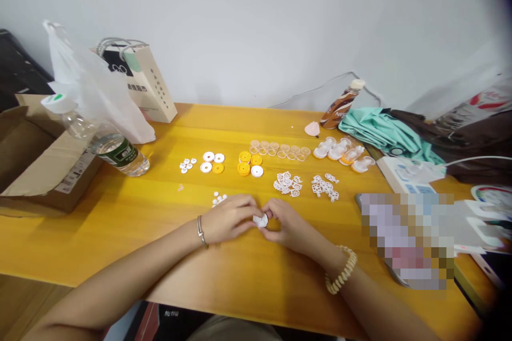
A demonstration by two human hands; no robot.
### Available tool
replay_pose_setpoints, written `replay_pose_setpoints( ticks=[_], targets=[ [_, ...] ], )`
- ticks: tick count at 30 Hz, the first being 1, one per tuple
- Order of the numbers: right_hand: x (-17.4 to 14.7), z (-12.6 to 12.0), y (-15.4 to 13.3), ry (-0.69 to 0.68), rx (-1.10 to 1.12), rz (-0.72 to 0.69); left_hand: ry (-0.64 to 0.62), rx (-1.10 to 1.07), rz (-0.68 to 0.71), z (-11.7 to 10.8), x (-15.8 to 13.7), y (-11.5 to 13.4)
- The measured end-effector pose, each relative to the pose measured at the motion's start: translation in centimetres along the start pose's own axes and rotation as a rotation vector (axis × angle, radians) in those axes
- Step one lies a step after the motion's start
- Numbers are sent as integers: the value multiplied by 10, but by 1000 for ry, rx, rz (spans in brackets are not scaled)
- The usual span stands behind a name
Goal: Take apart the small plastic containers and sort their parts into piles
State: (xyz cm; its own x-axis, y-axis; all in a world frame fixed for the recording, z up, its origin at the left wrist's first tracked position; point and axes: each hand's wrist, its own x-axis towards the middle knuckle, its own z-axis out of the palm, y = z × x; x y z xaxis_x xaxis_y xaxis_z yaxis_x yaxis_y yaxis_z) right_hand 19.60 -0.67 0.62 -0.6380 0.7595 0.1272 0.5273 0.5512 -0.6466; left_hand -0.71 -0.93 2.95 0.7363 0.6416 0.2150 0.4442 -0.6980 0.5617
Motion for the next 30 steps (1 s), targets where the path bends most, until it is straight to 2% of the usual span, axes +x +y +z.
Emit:
replay_pose_setpoints(
  ticks=[5, 13, 22, 30],
  targets=[
    [0, 0, 1, 8, -12, -8, 60, 195, 54, 21, 2, -1],
    [1, -2, 0, 38, 35, 0, 81, 294, 104, 23, 2, -1],
    [1, 0, 3, 11, 42, 36, 53, 241, 92, 24, 2, -4],
    [1, -1, 1, 41, 10, 2, 59, 198, 77, 24, 1, -3]
  ],
)
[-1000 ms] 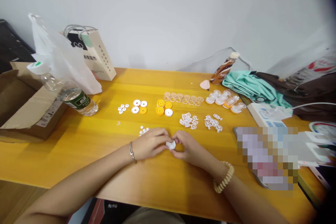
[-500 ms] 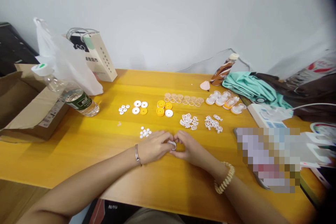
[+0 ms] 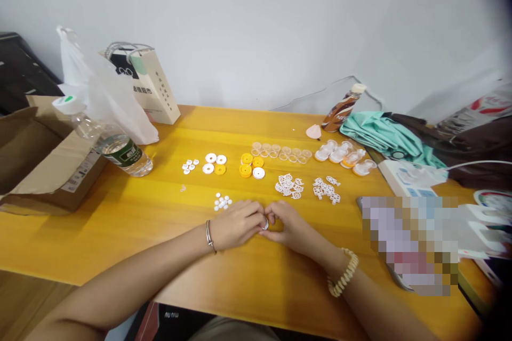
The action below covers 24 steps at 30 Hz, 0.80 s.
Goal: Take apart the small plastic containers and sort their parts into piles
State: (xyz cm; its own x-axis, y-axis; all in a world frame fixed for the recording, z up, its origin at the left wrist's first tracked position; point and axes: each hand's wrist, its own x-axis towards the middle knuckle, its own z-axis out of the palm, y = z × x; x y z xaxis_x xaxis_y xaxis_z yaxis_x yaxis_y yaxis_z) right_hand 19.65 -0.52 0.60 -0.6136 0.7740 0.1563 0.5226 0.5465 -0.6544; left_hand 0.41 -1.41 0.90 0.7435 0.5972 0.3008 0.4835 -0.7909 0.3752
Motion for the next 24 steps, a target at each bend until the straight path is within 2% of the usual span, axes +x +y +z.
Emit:
replay_pose_setpoints(
  ticks=[4, 8, 13, 16, 19, 24],
  targets=[
    [-1, 0, 0, -10, -30, 9, -4, -16, -14, -4, -1, 0],
    [-2, -1, -2, -30, -46, 47, 53, -72, -50, -19, -1, -3],
    [-1, -5, -7, -46, -61, 74, 87, -228, -243, -54, -4, -16],
    [-1, -6, -9, -61, -60, 92, -31, -362, -428, -71, -10, -31],
    [-1, -6, -8, -66, -63, 97, -156, -440, -514, -81, -17, -47],
    [-2, -5, -5, -72, -53, 83, -223, -302, -585, -86, -27, -65]
  ],
)
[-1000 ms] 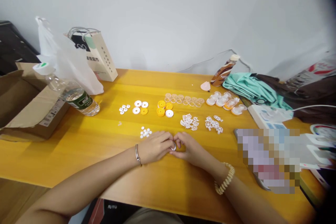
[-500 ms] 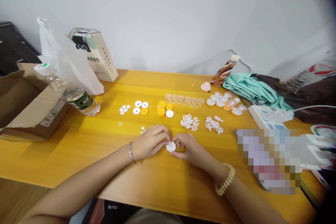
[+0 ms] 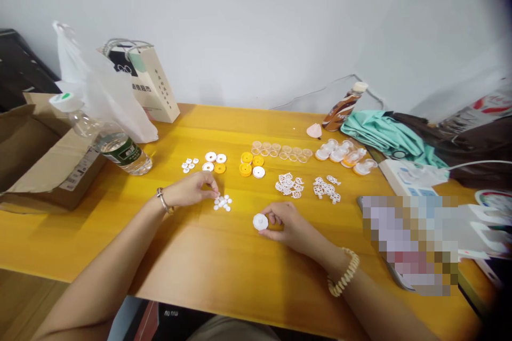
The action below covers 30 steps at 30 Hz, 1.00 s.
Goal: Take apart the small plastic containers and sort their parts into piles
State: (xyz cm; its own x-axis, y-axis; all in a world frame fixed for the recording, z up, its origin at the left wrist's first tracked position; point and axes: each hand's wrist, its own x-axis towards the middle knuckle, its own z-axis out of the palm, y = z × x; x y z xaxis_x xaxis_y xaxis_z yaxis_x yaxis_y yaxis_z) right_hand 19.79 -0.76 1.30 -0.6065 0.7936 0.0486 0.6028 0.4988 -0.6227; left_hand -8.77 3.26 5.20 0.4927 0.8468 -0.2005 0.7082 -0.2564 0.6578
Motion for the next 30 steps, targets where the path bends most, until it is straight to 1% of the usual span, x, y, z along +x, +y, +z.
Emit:
replay_pose_setpoints(
  ticks=[6, 13, 15, 17, 18, 19, 21, 23, 24, 27, 30],
  targets=[
    [0, 0, 0, 8, 6, -7, -17, 84, -62, 3, 1, -5],
    [0, -1, -1, 21, -1, -35, 57, 131, -12, 9, 4, -6],
    [0, -2, -2, 37, 7, -48, 139, 145, 26, 10, 3, 1],
    [-1, -3, -4, 60, 25, -70, 257, 142, 112, 13, 2, 13],
    [-1, -3, -5, 74, 36, -81, 302, 129, 178, 17, 1, 20],
    [-1, -4, -5, 88, 47, -90, 319, 112, 257, 21, 1, 27],
    [-1, -4, -6, 120, 70, -102, 283, 107, 438, 34, 0, 39],
    [-1, -3, -6, 154, 101, -111, 217, 189, 604, 50, 1, 47],
    [-1, -3, -5, 167, 121, -116, 221, 249, 670, 58, 2, 49],
    [-3, -2, -3, 189, 179, -132, 286, 395, 755, 77, 5, 51],
    [-4, 0, 0, 187, 241, -124, 345, 435, 792, 81, 7, 51]
  ],
)
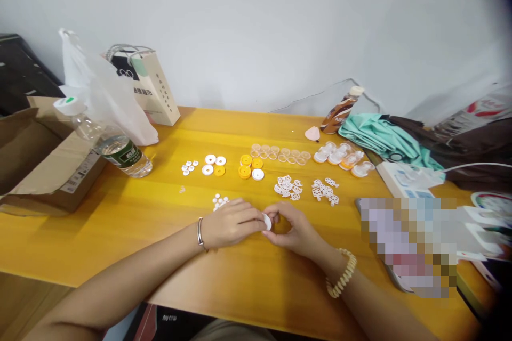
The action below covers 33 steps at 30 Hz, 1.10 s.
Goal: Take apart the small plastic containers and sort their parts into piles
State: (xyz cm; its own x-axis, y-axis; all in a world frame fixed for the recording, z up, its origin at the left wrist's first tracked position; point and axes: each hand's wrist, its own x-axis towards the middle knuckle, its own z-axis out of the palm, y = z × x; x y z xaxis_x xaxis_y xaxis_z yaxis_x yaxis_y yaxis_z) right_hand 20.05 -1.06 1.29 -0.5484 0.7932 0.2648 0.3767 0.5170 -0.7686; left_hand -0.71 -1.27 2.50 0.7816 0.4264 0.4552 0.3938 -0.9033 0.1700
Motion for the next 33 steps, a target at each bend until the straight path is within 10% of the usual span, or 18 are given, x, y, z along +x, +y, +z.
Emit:
replay_pose_setpoints(
  ticks=[19, 28, 33],
  targets=[
    [0, -1, 11, 149, 28, 88, 138, 166, -61, -12, -14, -27],
    [0, -2, 11, 126, -33, 65, 85, 294, -753, -37, -34, -83],
    [1, -3, 9, 119, -51, 71, -46, 284, -870, -45, -42, -95]
  ],
)
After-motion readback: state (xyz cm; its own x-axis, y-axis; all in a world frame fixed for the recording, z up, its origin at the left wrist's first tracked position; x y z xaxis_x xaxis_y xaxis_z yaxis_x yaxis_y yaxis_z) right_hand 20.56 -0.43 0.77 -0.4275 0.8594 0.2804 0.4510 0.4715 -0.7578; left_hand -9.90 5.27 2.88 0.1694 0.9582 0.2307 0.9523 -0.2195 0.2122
